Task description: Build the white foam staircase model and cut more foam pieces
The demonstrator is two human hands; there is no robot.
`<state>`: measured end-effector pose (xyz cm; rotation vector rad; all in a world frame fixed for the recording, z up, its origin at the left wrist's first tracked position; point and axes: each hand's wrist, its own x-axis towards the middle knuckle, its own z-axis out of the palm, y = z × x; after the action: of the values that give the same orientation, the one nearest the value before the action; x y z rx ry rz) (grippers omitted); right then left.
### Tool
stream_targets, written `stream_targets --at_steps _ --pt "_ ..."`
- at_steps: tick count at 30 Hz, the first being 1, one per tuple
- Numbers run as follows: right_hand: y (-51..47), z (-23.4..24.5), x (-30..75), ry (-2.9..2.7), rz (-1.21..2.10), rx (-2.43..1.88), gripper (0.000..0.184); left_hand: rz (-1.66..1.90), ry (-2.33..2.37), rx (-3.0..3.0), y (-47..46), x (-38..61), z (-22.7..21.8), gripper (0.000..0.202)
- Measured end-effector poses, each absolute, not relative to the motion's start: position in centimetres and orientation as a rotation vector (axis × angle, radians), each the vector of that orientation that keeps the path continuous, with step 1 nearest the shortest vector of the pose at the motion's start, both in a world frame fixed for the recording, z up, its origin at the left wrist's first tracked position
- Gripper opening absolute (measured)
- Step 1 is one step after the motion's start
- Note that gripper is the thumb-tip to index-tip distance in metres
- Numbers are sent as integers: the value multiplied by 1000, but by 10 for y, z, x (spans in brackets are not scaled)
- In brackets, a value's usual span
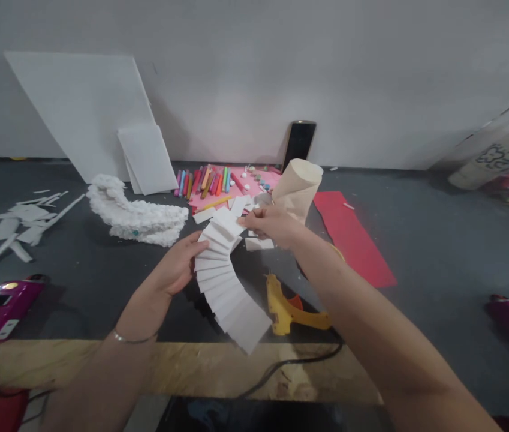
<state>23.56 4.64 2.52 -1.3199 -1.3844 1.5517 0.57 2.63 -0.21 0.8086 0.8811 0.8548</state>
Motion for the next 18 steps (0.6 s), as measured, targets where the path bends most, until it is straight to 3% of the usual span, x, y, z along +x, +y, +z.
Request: stream_targets --at_steps 18 --pt "50 7 236 -1453 1517 -1364 52 846 874 816 26 5 -2 31"
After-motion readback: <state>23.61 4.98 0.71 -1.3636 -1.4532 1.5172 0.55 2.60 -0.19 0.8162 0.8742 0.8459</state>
